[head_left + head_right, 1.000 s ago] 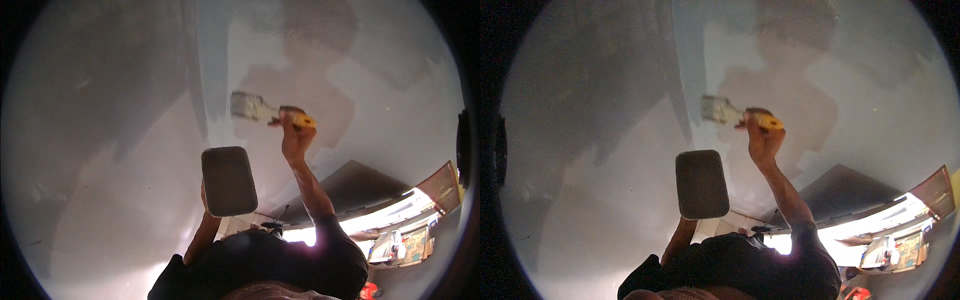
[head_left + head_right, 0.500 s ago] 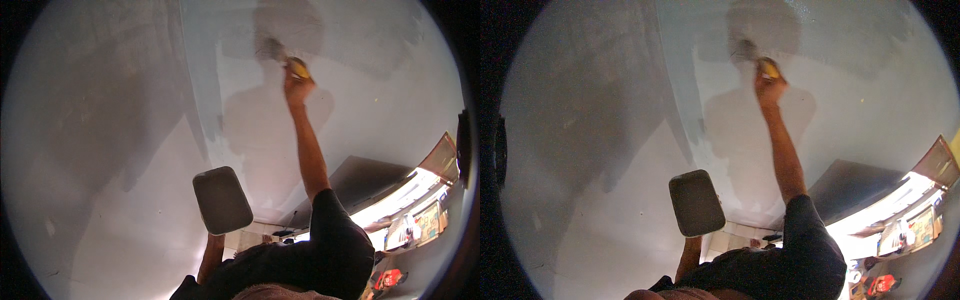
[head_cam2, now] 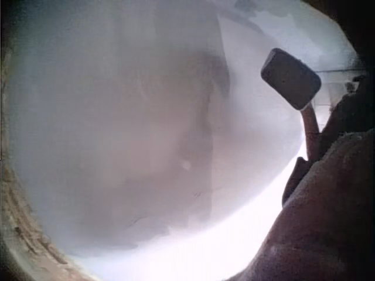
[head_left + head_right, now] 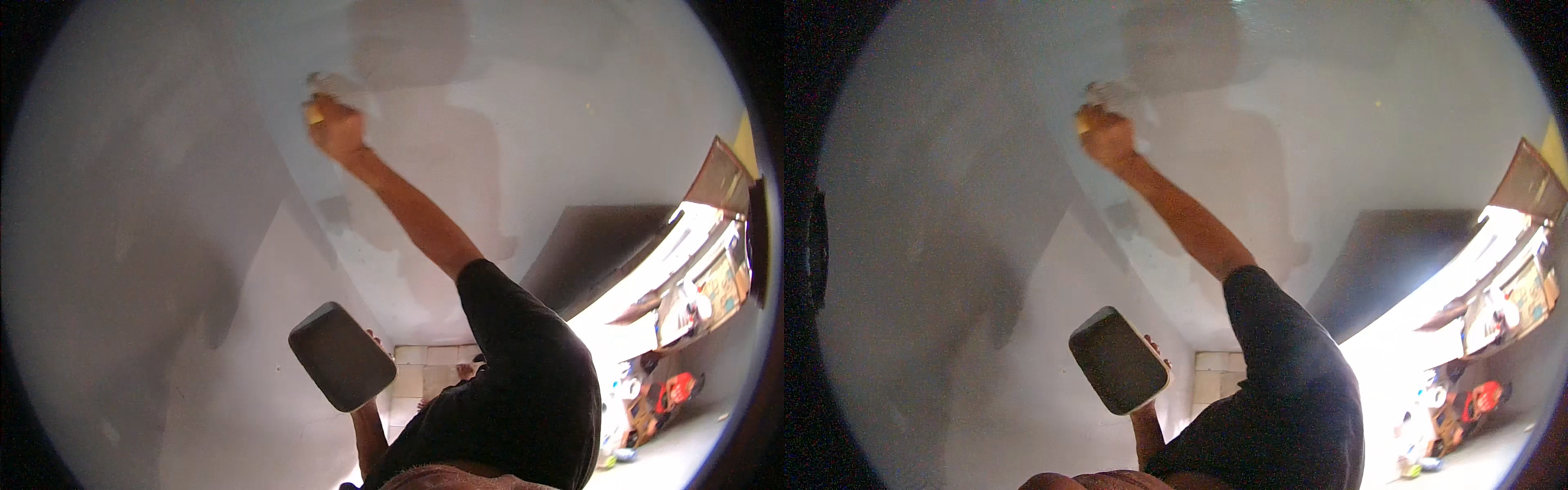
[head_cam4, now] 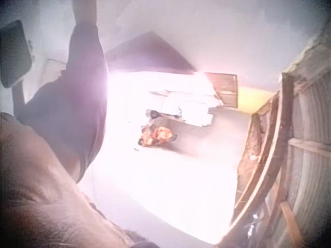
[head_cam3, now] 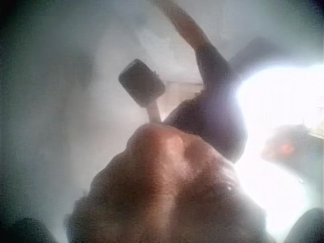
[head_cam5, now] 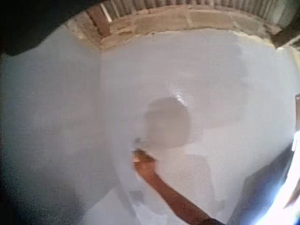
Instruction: The person paints a ceiling by dipping a brush into a container of white paint and applying it to the surface with upward strokes.
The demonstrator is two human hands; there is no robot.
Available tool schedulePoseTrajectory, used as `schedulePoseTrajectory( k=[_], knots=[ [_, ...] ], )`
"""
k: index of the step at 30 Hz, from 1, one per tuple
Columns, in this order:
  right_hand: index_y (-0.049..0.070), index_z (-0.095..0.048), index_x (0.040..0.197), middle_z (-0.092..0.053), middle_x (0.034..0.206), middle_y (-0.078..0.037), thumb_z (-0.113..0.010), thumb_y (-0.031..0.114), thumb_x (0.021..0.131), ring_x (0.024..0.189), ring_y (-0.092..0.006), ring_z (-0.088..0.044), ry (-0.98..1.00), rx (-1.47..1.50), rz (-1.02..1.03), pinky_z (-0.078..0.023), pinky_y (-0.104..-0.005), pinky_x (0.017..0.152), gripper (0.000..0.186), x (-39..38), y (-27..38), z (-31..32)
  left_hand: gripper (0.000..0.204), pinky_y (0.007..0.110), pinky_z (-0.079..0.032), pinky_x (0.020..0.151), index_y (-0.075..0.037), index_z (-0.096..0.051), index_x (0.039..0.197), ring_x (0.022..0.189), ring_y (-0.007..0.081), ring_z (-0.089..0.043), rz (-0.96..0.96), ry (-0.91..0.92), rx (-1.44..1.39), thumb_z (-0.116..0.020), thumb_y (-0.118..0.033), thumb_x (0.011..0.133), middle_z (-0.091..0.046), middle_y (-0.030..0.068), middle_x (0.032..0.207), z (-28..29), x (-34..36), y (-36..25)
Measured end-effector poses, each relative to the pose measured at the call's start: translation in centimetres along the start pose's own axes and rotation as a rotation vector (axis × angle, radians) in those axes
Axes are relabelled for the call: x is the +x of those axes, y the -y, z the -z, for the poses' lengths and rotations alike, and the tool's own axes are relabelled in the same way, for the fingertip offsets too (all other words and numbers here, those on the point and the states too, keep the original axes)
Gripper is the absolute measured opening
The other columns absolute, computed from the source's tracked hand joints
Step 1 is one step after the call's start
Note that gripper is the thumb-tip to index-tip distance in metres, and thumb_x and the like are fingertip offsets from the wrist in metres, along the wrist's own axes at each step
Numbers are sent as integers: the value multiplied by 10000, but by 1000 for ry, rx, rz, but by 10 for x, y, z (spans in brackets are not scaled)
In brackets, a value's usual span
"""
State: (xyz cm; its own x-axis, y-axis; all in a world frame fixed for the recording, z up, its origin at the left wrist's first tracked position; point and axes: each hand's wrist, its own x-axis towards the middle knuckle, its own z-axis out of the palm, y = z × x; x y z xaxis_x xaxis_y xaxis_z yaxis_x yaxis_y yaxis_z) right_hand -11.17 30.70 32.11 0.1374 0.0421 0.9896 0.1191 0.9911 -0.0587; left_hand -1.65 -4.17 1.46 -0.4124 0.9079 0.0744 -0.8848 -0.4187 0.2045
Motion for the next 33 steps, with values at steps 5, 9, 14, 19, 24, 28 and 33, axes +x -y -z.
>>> schedulePoseTrajectory(
  k=[5, 9, 14, 19, 24, 28, 33],
  knots=[
    [37, -651, 925, -674, 783, -155, -736, 160, 795, 602, -277, -659, 99, 152, 55, -528, -366, 531, 198, 11, 13, -20, 620, 512, -382, 1068, -92, -420, 1426, 1257, 313, -490, 42, 10, 20, -378, -523, 982, -478, 140, 1406, -8, 2, -1],
    [132, -674, 1005, -697, 915, -123, -693, 151, 773, 687, -331, -662, 33, 71, -119, -532, -432, 595, 233, 10, -40, 42, 623, 515, -379, 1067, -92, -418, 1427, 1259, 314, -487, 29, 14, -2, -383, -524, 979, -475, 141, 1409, -2, 2, -1],
    [92, -669, 1000, -705, 949, -99, -670, 145, 855, 705, -269, -693, -185, -325, -153, -555, -364, 595, 154, 41, -76, 212, 628, 518, -376, 1067, -93, -415, 1429, 1262, 314, -484, 36, 19, -43, -389, -526, 976, -472, 142, 1411, -2, 2, 5],
    [76, -645, 1042, -689, 867, -113, -723, 150, 792, 668, -283, -682, -169, -473, -81, -549, -375, 562, 272, 35, -79, 175, 632, 521, -373, 1067, -93, -412, 1431, 1265, 315, -480, 40, 26, -54, -394, -528, 972, -468, 143, 1414, -1, -3, 3],
    [37, -645, 1016, -655, 721, -125, -734, 131, 767, 521, -255, -613, 2, -141, -108, -491, -362, 484, 281, 17, 6, 5, 637, 524, -370, 1067, -93, -409, 1433, 1268, 316, -476, 4, 1, -38, -400, -529, 969, -464, 144, 1417, 13, -23, -10],
    [18, -670, 915, -668, 729, -157, -735, 116, 741, 545, -274, -631, 67, 112, 105, -515, -382, 514, 211, 8, 45, -60, 641, 526, -368, 1067, -93, -406, 1434, 1271, 316, -473, 34, 2, -15, -405, -531, 966, -461, 145, 1419, 21, -29, -17],
    [48, -677, 947, -693, 800, -149, -725, 134, 758, 640, -299, -664, 26, -52, -30, -545, -379, 587, 213, 22, -6, -11, 645, 529, -365, 1066, -94, -403, 1436, 1274, 317, -470, 49, 12, 8, -411, -533, 963, -457, 146, 1422, 19, -21, -17]
  ],
)
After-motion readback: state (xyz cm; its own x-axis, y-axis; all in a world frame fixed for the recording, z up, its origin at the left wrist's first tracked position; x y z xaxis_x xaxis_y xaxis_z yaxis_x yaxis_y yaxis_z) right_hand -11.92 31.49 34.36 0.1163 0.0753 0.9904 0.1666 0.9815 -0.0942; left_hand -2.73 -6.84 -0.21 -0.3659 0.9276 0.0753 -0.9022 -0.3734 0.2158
